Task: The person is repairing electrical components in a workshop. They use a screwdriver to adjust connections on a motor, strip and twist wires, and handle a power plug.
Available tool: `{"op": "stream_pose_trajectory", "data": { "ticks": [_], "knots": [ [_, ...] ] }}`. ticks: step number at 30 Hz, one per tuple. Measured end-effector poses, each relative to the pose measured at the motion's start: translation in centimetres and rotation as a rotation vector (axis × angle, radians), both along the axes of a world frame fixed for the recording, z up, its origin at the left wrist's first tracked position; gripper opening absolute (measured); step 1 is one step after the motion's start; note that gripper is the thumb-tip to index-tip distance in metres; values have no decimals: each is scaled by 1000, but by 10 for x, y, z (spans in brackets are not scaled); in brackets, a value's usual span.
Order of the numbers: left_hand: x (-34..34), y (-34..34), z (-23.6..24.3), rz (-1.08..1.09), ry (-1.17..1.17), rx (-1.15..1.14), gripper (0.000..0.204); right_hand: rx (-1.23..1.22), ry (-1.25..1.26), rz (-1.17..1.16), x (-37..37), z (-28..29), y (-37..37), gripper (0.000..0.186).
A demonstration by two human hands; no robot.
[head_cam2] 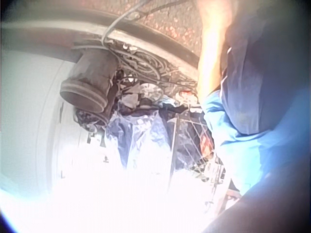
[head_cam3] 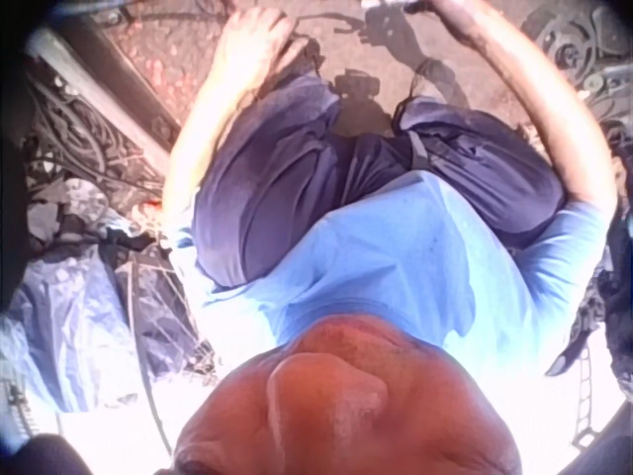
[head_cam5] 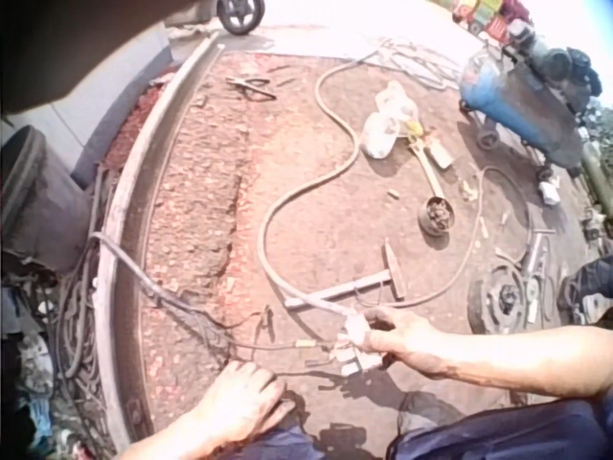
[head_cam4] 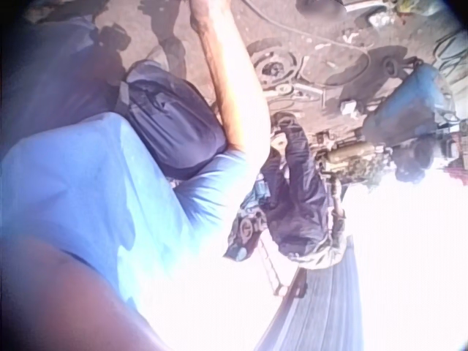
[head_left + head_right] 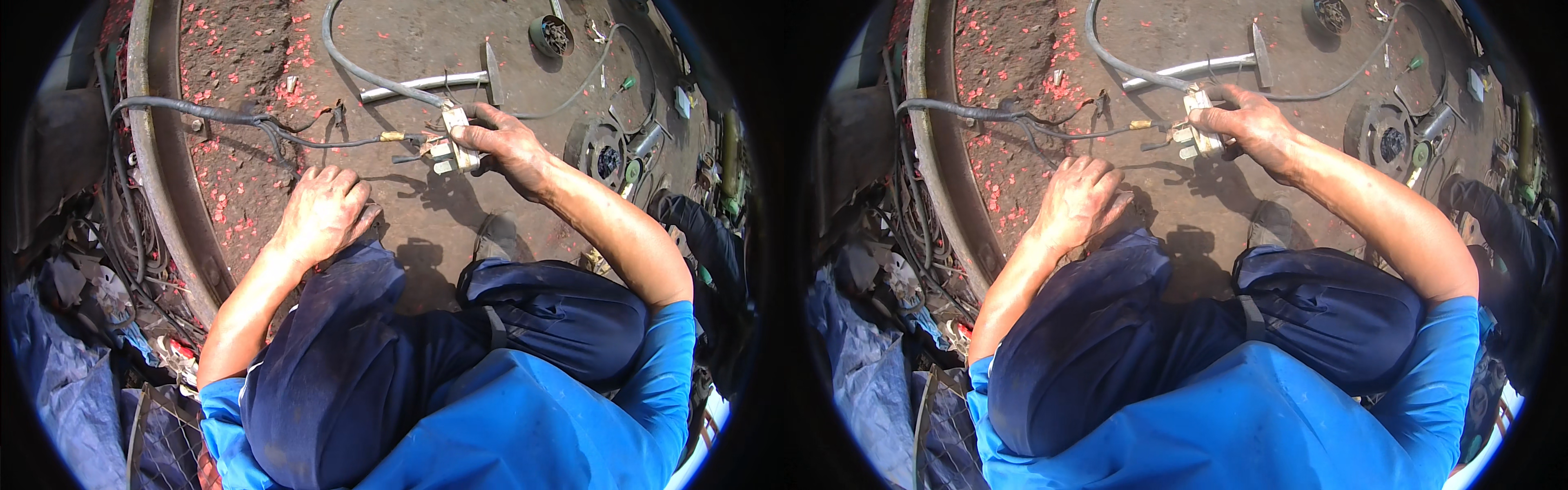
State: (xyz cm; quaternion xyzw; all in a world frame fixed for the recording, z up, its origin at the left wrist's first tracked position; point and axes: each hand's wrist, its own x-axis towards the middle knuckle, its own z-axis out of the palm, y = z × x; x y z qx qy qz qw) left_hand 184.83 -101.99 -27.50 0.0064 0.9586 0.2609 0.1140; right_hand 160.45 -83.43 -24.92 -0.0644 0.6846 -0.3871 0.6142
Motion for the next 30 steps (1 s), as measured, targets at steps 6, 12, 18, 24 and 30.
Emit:
{"op": "stream_pose_trajectory", "data": {
  "ticks": [6,12,18,24,30],
  "knots": [
    [2,-8,-6,50,52,0,41,7,13,-44,-3,0,3,69],
    [-35,-7,-3,160,279,10,67,-40,-47,-21,0,2,1,68],
    [-51,-1,-19,149,182,165,62,-97,-47,-43,-1,7,4,67],
    [-50,-7,-15,242,224,270,50,-75,69,45,-4,5,8,69],
    [-53,-27,23,277,-140,540,49,-81,62,39,-8,2,8,68]
  ]
}}
